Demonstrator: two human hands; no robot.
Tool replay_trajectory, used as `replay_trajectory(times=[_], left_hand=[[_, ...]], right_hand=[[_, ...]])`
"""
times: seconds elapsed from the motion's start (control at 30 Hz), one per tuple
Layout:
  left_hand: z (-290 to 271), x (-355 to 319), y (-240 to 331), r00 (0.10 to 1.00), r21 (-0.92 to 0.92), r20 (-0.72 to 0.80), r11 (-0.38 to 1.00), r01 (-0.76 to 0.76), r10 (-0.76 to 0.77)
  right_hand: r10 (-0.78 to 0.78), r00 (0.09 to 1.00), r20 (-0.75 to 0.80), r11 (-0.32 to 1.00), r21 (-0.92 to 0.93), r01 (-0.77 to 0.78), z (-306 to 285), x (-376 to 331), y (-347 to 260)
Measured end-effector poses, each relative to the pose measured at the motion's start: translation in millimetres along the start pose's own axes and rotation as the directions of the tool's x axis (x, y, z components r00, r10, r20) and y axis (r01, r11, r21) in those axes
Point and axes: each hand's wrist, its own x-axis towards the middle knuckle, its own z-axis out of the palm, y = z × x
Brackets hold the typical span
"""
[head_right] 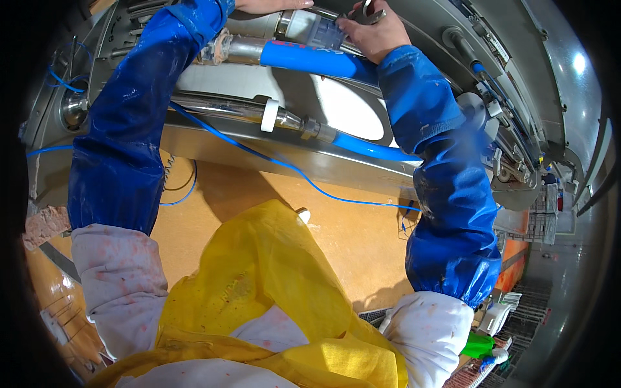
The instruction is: The person connects a blue hose to a metal machine, then retrieves a long metal rod and a clear plastic tube. They attach the tube to the rod and insert the assembly into the machine. The person then handles a cylindrical metal part, attaching a smaller component to it.
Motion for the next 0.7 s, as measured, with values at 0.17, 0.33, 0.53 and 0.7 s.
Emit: replay_trajectory(times=[0.17,0.33,0.53,0.7], left_hand=[[-3,9,15,0.994,0.136,0.105,0.989,-0.058,0.044],[38,38,57,0.954,0.337,0.010,0.897,-0.284,0.298],[69,81,34,0.909,0.160,-0.033,0.900,-0.406,0.416],[59,96,27,0.930,0.002,0.203,0.950,-0.313,0.306]], right_hand=[[0.031,0.999,0.028,0.992,-0.121,-0.027,-4,5,5],[0.026,0.991,-0.132,0.998,-0.059,-0.034,1,-6,-7],[-0.090,0.958,-0.271,0.955,-0.295,0.006,-3,-9,-1],[-0.012,0.989,-0.146,1.000,-0.029,0.008,-5,0,1]])
